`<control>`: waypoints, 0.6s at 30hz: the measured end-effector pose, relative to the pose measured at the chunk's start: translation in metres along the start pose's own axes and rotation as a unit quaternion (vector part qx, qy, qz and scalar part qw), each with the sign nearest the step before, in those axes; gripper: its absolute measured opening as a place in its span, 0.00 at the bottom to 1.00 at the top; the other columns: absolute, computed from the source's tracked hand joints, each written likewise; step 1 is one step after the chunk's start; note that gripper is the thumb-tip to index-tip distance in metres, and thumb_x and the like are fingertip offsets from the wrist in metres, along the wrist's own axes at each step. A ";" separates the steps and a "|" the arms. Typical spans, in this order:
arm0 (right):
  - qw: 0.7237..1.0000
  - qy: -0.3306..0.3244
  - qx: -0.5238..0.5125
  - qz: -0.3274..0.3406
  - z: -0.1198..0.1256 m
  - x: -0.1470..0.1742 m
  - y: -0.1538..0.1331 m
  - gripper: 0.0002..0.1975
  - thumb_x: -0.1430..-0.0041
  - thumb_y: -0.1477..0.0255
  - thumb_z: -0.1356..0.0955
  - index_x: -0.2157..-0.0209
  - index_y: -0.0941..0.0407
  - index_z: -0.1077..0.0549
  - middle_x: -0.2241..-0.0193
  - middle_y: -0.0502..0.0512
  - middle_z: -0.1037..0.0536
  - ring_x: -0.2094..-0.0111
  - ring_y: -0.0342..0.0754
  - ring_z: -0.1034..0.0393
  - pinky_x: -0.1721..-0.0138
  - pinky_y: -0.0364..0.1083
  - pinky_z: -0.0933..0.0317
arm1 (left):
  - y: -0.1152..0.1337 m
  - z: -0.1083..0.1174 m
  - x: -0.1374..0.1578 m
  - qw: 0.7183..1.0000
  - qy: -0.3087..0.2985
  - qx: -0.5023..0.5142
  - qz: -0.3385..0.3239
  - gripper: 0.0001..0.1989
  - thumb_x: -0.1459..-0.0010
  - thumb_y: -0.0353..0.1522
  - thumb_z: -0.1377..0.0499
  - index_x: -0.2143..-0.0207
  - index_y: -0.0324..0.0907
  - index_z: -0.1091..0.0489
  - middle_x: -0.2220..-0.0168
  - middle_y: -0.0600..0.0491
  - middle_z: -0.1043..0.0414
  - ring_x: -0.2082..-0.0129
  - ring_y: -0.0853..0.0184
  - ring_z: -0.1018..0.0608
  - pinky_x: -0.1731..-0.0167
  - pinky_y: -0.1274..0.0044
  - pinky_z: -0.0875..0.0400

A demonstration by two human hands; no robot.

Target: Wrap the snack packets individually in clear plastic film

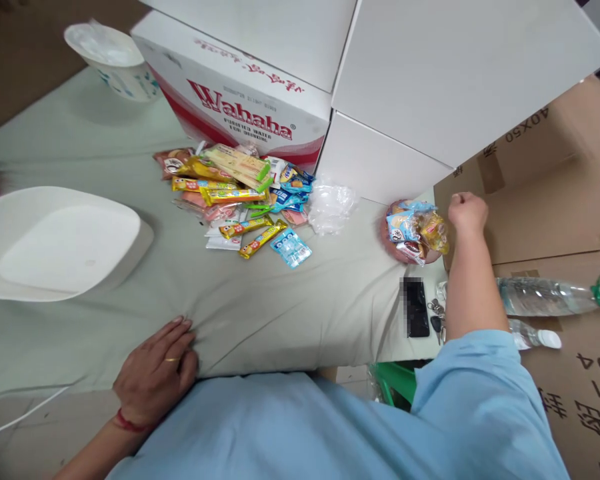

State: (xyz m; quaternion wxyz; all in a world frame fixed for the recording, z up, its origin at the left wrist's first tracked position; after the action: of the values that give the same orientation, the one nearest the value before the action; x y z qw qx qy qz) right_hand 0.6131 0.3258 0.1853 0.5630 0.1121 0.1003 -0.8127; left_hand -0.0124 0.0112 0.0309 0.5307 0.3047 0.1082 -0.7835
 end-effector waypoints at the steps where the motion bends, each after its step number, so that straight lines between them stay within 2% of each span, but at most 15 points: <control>1: 1.000 -0.017 0.002 -0.002 -0.007 0.009 -0.002 0.25 0.30 0.70 0.39 0.42 0.71 0.25 0.46 0.84 0.24 0.42 0.59 0.29 0.41 0.58 0.41 | 0.000 0.000 0.001 1.000 0.001 0.000 0.000 0.17 0.46 0.22 0.36 0.54 0.40 0.27 0.53 0.43 0.17 0.52 0.52 0.16 0.54 0.66 0.23; 3: 0.998 -0.064 -0.025 0.007 -0.030 0.031 -0.011 0.28 0.30 0.67 0.39 0.35 0.67 0.31 0.35 0.80 0.33 0.33 0.59 0.40 0.34 0.57 0.49 | -0.001 -0.001 0.002 1.000 0.003 -0.001 0.002 0.17 0.46 0.22 0.36 0.54 0.39 0.27 0.53 0.43 0.17 0.52 0.52 0.16 0.54 0.66 0.23; 4: 0.996 -0.085 -0.036 0.018 -0.042 0.042 -0.016 0.29 0.29 0.66 0.39 0.33 0.65 0.33 0.33 0.77 0.36 0.31 0.58 0.43 0.32 0.57 0.50 | -0.001 -0.001 0.003 1.000 0.002 -0.001 0.003 0.17 0.46 0.22 0.36 0.54 0.40 0.27 0.53 0.43 0.17 0.52 0.52 0.16 0.54 0.66 0.23; 7: 0.992 -0.109 -0.065 0.025 -0.065 0.059 -0.019 0.29 0.29 0.63 0.41 0.33 0.61 0.34 0.31 0.71 0.38 0.31 0.57 0.42 0.31 0.57 0.50 | 0.000 -0.002 0.004 1.000 0.000 -0.003 0.005 0.17 0.46 0.23 0.36 0.54 0.41 0.27 0.53 0.43 0.17 0.51 0.52 0.16 0.53 0.66 0.24; 9: 0.989 -0.110 -0.095 0.013 -0.067 0.058 -0.013 0.28 0.28 0.62 0.44 0.35 0.60 0.31 0.32 0.69 0.36 0.31 0.58 0.42 0.31 0.59 0.50 | 0.000 -0.002 0.005 1.000 0.000 -0.005 0.009 0.16 0.46 0.23 0.37 0.54 0.41 0.27 0.52 0.44 0.18 0.50 0.52 0.16 0.53 0.65 0.24; 11: 0.989 -0.088 -0.120 0.004 -0.054 0.051 -0.010 0.27 0.28 0.62 0.45 0.39 0.59 0.27 0.33 0.69 0.34 0.32 0.58 0.41 0.31 0.60 0.49 | 0.000 -0.002 0.005 1.000 0.001 -0.008 0.015 0.16 0.45 0.23 0.37 0.53 0.41 0.28 0.52 0.44 0.18 0.50 0.52 0.16 0.53 0.65 0.24; 12: 0.990 -0.058 -0.126 0.003 -0.042 0.049 -0.012 0.27 0.28 0.62 0.45 0.41 0.59 0.26 0.33 0.69 0.35 0.33 0.58 0.41 0.32 0.60 0.49 | -0.001 -0.001 0.005 1.000 0.001 -0.007 0.018 0.17 0.45 0.23 0.37 0.53 0.41 0.28 0.51 0.44 0.18 0.50 0.52 0.16 0.53 0.65 0.24; 14: 0.990 0.045 -0.132 0.020 -0.005 0.055 -0.028 0.25 0.29 0.62 0.44 0.44 0.59 0.25 0.36 0.72 0.33 0.35 0.59 0.40 0.33 0.60 0.49 | -0.001 -0.002 0.005 1.000 -0.003 -0.001 0.020 0.17 0.45 0.23 0.38 0.53 0.42 0.28 0.51 0.44 0.18 0.49 0.52 0.17 0.52 0.65 0.24; 16: 0.977 0.143 -0.142 0.067 0.029 0.078 -0.062 0.22 0.29 0.63 0.43 0.49 0.58 0.23 0.45 0.73 0.26 0.41 0.59 0.35 0.38 0.58 0.44 | -0.001 -0.003 0.006 1.000 -0.005 0.008 0.023 0.17 0.46 0.22 0.38 0.53 0.42 0.28 0.51 0.44 0.18 0.48 0.53 0.17 0.50 0.66 0.25; 17: 0.971 0.158 -0.152 0.100 0.036 0.094 -0.084 0.20 0.30 0.62 0.42 0.53 0.57 0.23 0.51 0.70 0.23 0.46 0.59 0.32 0.42 0.57 0.41 | -0.001 -0.003 0.006 1.000 -0.006 0.011 0.025 0.17 0.46 0.22 0.38 0.53 0.42 0.27 0.51 0.44 0.18 0.47 0.53 0.17 0.50 0.66 0.25; 18: 0.967 0.142 -0.166 0.133 0.035 0.110 -0.108 0.18 0.31 0.62 0.40 0.56 0.56 0.23 0.56 0.66 0.22 0.51 0.58 0.30 0.47 0.56 0.38 | -0.002 -0.003 0.007 1.000 -0.005 0.013 0.027 0.18 0.46 0.22 0.38 0.53 0.42 0.27 0.51 0.44 0.18 0.47 0.53 0.18 0.50 0.66 0.25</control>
State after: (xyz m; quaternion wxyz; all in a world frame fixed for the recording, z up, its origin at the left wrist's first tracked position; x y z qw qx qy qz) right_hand 0.4719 0.2550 0.1902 0.6570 0.1435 0.2970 -0.6778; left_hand -0.0146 0.0083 0.0245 0.5480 0.3104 0.0874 -0.7718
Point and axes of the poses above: each hand's wrist, its own x-axis away from the middle knuckle, its own z-axis out of the back of the hand, y = z × x, the point moved 9 cm from there along -x, towards the middle knuckle
